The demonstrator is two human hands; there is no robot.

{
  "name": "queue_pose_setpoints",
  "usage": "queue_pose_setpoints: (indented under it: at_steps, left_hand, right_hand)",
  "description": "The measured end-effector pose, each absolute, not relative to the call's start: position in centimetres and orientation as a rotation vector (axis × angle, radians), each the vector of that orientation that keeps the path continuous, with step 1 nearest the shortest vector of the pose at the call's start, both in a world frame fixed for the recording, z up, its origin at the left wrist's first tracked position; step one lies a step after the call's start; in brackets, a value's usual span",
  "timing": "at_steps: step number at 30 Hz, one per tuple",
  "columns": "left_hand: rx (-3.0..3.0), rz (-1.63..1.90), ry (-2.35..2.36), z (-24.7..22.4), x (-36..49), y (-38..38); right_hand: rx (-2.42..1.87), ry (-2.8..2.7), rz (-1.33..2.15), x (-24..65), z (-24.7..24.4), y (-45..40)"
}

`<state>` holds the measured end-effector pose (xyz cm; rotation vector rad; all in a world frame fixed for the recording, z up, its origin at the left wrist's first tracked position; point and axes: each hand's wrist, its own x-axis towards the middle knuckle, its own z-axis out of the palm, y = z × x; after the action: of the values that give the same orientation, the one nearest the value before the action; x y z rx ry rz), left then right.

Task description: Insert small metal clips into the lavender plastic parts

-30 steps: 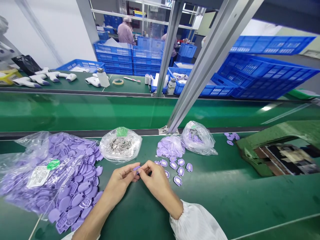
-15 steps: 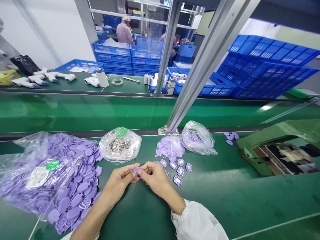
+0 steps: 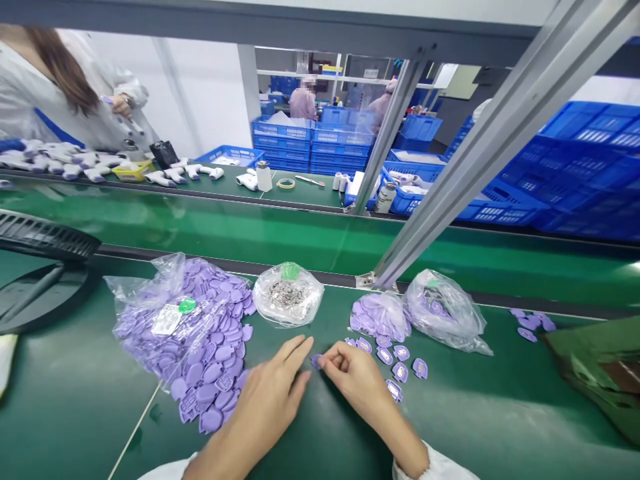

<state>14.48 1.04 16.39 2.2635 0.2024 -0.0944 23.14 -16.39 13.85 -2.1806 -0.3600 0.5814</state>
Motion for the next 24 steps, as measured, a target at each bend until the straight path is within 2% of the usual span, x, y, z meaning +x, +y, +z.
queue_pose_setpoints:
  at_steps: [5, 10, 13, 17, 24]
  left_hand:
    - [2.891, 0.014, 0.558, 17.2, 11.3, 6.8]
    - [3.091, -0.053, 0.600, 15.7, 11.5, 8.7]
    - [3.072, -0.016, 0.627, 15.6, 11.9, 8.2]
    - [2.948, 0.027, 0.626, 15.3, 11.5, 9.1]
    - [2.677, 0.197, 0.613, 15.6, 10.0, 12.7]
  right_hand:
    - [-2.551, -0.369, 0.479, 23.8, 15.0, -18.8]
    - [-2.496, -0.550, 0.270, 26.0, 16.2, -14.6]
    - [-2.461, -0.779, 0.149, 27.9, 16.2, -9.0]
    - [-2.554, -0.832, 0.207, 29.8, 15.6, -4.3]
    - [-2.367, -0.662, 0.195, 30.3, 14.3, -6.1]
